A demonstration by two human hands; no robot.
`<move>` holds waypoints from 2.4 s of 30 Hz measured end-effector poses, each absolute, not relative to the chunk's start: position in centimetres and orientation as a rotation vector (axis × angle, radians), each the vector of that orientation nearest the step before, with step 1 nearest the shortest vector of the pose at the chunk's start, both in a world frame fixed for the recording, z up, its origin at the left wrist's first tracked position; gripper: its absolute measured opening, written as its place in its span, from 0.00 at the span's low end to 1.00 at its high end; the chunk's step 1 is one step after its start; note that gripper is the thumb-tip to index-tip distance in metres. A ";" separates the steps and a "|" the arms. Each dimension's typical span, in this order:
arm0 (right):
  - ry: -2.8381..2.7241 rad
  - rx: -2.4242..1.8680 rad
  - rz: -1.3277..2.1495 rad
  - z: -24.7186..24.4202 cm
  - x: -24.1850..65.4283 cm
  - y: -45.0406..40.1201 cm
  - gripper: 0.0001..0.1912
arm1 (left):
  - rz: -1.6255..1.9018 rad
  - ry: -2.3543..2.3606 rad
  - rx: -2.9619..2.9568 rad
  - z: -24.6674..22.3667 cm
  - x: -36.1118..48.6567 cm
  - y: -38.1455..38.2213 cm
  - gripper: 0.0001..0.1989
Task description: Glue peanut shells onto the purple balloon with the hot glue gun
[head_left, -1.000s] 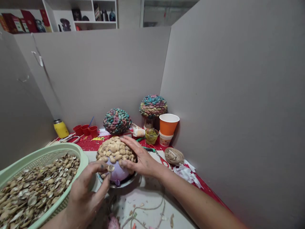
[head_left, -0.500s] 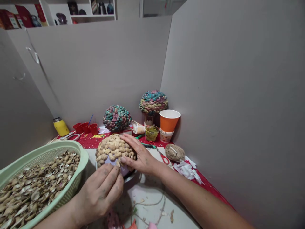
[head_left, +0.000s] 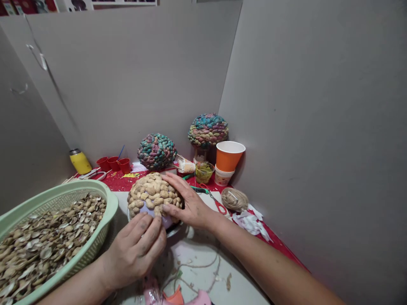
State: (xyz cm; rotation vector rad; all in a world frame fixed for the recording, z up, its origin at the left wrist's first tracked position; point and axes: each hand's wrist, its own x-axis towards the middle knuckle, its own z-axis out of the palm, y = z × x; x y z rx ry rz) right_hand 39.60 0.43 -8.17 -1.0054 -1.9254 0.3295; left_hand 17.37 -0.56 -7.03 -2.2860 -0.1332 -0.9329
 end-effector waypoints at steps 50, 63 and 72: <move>-1.911 -0.962 0.323 -8.1 39.9 0.5 0.35 | -1.203 -0.550 -2.478 -8.1 17.8 0.1 0.13; -1.904 -0.972 0.324 -8.1 39.9 0.5 0.34 | -1.121 -0.638 -2.482 -7.2 18.2 -0.4 0.09; -1.903 -0.976 0.332 -8.1 39.9 0.4 0.34 | -1.154 -0.619 -2.542 -7.1 18.3 -0.4 0.05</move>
